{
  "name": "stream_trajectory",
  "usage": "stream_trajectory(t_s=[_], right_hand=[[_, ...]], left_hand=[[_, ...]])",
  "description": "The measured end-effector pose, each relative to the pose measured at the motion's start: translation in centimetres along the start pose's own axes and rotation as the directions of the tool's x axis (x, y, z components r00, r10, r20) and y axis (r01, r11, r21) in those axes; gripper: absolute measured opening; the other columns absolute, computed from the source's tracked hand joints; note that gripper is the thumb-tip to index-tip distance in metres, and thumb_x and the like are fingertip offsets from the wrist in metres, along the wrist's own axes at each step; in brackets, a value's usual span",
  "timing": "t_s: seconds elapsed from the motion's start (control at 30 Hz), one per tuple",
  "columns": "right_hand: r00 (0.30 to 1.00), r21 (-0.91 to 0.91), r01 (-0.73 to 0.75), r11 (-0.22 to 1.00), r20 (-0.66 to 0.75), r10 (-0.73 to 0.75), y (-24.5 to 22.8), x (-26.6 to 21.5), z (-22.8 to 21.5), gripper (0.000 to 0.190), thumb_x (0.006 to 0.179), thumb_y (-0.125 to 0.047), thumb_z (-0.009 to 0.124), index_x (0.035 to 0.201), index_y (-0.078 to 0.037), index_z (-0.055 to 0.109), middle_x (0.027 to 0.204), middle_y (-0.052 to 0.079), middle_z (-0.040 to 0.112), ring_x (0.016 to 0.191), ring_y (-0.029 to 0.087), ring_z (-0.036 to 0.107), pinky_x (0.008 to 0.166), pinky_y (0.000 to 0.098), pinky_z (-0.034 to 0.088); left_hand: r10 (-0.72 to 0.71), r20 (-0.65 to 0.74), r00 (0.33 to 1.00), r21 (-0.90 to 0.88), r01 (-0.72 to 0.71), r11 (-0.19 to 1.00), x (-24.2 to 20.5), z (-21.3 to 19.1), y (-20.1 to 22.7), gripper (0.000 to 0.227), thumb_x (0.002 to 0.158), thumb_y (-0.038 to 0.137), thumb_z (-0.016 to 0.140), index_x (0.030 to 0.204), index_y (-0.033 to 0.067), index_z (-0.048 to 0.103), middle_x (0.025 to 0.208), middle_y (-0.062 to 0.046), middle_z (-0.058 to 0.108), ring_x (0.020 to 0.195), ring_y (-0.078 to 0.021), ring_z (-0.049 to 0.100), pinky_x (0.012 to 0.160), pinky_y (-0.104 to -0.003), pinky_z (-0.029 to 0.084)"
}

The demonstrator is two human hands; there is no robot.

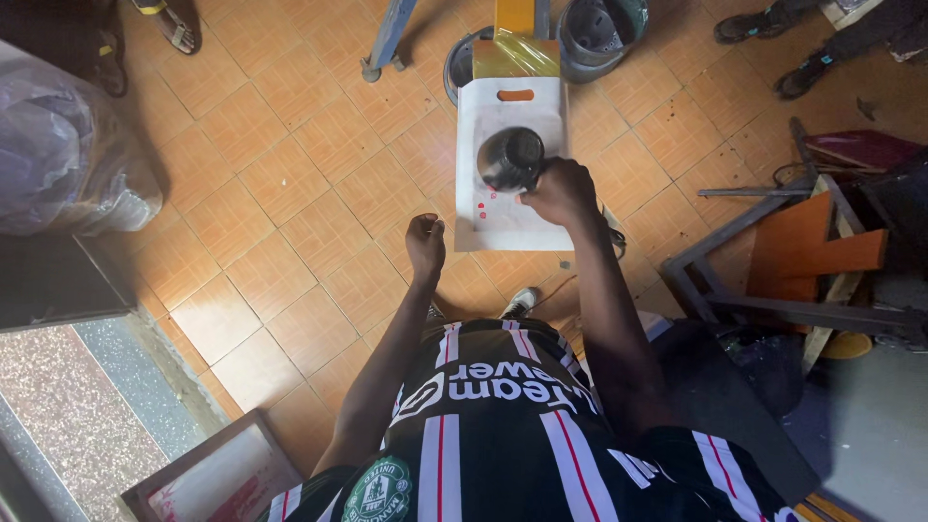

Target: The person uses a heat gun to apply heat to a white plastic bag placed on a workbench. They repeatedly move the heat gun over the surface of the bag, focusing on the printed logo area, and occasionally flip the bag over to treat the other side.

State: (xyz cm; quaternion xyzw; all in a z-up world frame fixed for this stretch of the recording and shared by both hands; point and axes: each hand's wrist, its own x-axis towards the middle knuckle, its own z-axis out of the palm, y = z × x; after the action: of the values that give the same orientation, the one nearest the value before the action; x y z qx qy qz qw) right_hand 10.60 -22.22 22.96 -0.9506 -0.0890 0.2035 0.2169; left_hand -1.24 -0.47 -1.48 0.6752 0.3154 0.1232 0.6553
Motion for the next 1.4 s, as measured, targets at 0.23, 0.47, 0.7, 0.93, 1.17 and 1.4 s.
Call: stream_trajectory(t_s=[0.23, 0.47, 0.7, 0.93, 1.17, 1.4], right_hand=[[0.995, -0.014, -0.098, 0.995, 0.027, 0.098, 1.1, -3.5, 0.6, 0.024, 0.082, -0.031, 0.074, 0.09, -0.008, 0.078, 0.087, 0.018, 0.076, 0.095, 0.043, 0.074, 0.084, 0.0541, 0.058], [0.988, 0.039, -0.142, 0.989, 0.058, 0.14, 0.5, -4.3, 1.1, 0.032, 0.084, -0.033, 0.071, 0.093, -0.003, 0.076, 0.092, 0.023, 0.076, 0.101, 0.047, 0.072, 0.09, 0.0572, 0.056], [0.981, 0.063, -0.188, 0.98, -0.043, 0.19, 3.6, -4.2, 2.7, 0.034, 0.08, -0.037, 0.071, 0.086, -0.003, 0.074, 0.084, 0.023, 0.075, 0.095, 0.046, 0.073, 0.082, 0.0585, 0.058], [0.954, 0.131, -0.23, 0.964, -0.164, 0.25, 6.3, -4.9, 1.3, 0.032, 0.083, -0.028, 0.074, 0.097, 0.001, 0.075, 0.089, 0.022, 0.076, 0.095, 0.045, 0.073, 0.083, 0.057, 0.058], [0.954, 0.169, -0.192, 0.967, -0.198, 0.225, 8.4, -5.2, 0.8, 0.028, 0.081, -0.028, 0.076, 0.089, -0.002, 0.076, 0.083, 0.022, 0.074, 0.091, 0.048, 0.072, 0.075, 0.056, 0.056], [0.958, 0.211, -0.195, 0.958, -0.17, 0.232, 6.3, -5.0, 2.5, 0.032, 0.079, -0.028, 0.077, 0.091, 0.002, 0.075, 0.088, 0.026, 0.074, 0.097, 0.048, 0.072, 0.083, 0.0568, 0.056]], left_hand=[[-0.016, -0.026, 1.0, 0.016, 0.016, 1.0, -0.1, 0.0, 1.5, 0.023, 0.085, 0.015, 0.069, 0.105, 0.0054, 0.069, 0.082, -0.009, 0.068, 0.066, -0.0164, 0.062, 0.059, -0.029, 0.047], [0.018, 0.042, 0.999, 0.055, -0.021, 0.998, -0.4, 1.4, 1.8, 0.021, 0.085, 0.013, 0.068, 0.104, 0.0052, 0.069, 0.086, -0.012, 0.069, 0.069, -0.0193, 0.065, 0.062, -0.031, 0.05], [0.26, 0.205, 0.943, 0.234, -0.305, 0.923, -3.6, 2.6, 6.7, 0.027, 0.09, 0.007, 0.067, 0.116, 0.0096, 0.07, 0.111, -0.017, 0.073, 0.11, -0.0363, 0.07, 0.085, -0.041, 0.061], [0.433, 0.665, 0.609, 0.416, -0.783, 0.463, -7.2, 3.5, 9.1, 0.055, 0.091, 0.024, 0.075, 0.137, -0.0016, 0.06, 0.145, -0.029, 0.056, 0.137, -0.0483, 0.05, 0.113, -0.057, 0.04], [0.093, 0.804, 0.587, 0.582, -0.809, 0.081, -5.8, 5.6, 10.4, 0.091, 0.096, 0.073, 0.045, 0.159, 0.0079, 0.034, 0.17, -0.016, 0.023, 0.158, -0.0318, 0.021, 0.128, -0.051, 0.021], [0.365, 0.824, 0.433, 0.369, -0.9, 0.232, -5.0, 5.9, 5.7, 0.061, 0.094, 0.05, 0.061, 0.141, 0.013, 0.055, 0.149, -0.011, 0.054, 0.142, -0.0284, 0.05, 0.118, -0.05, 0.035]])
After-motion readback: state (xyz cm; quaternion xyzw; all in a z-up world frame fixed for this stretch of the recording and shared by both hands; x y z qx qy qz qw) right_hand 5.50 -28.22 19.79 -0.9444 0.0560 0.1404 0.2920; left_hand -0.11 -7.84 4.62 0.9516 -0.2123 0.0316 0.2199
